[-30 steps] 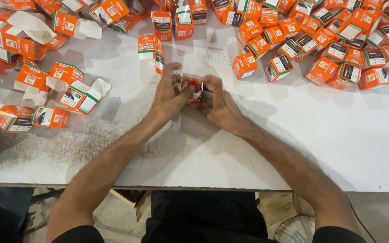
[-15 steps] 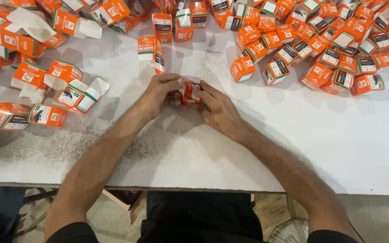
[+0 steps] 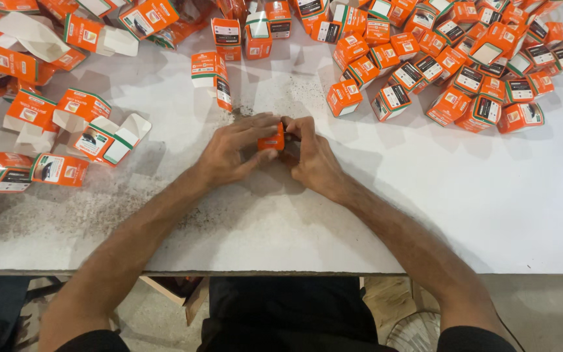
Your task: The person picks flat or partially folded small cardboard boxes from a pile on the table, folds and presses the flaps to close each box, and pushes the finished boxes onto a growing pile. They repeat this cycle continuously, occasionally reaching across the table to gather more unfolded boxes.
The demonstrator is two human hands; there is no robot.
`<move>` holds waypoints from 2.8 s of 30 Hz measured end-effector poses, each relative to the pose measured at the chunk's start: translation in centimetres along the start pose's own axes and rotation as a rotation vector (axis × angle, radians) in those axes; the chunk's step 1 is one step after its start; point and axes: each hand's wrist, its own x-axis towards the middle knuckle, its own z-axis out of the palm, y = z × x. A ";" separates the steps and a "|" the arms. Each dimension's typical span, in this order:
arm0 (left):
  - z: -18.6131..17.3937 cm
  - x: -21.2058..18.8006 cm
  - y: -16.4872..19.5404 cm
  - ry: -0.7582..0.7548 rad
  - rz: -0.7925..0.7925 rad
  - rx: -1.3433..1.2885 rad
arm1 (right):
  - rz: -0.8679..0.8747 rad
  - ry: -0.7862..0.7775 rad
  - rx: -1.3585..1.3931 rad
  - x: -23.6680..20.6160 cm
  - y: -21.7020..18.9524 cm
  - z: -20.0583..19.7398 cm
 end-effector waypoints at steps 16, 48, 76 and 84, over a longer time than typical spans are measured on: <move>-2.4 -1.8 0.8 -0.031 0.122 0.149 | -0.112 -0.048 -0.038 0.3 -2.0 1.6; -12.9 2.0 -16.0 0.034 -0.307 1.096 | -0.012 0.026 0.054 1.7 0.2 7.4; -1.9 -4.8 -1.3 0.095 0.227 0.601 | -0.071 0.038 0.065 1.0 -0.6 5.1; 0.0 -3.1 -0.3 0.273 -0.345 0.442 | -0.087 0.074 0.011 0.8 -1.3 5.1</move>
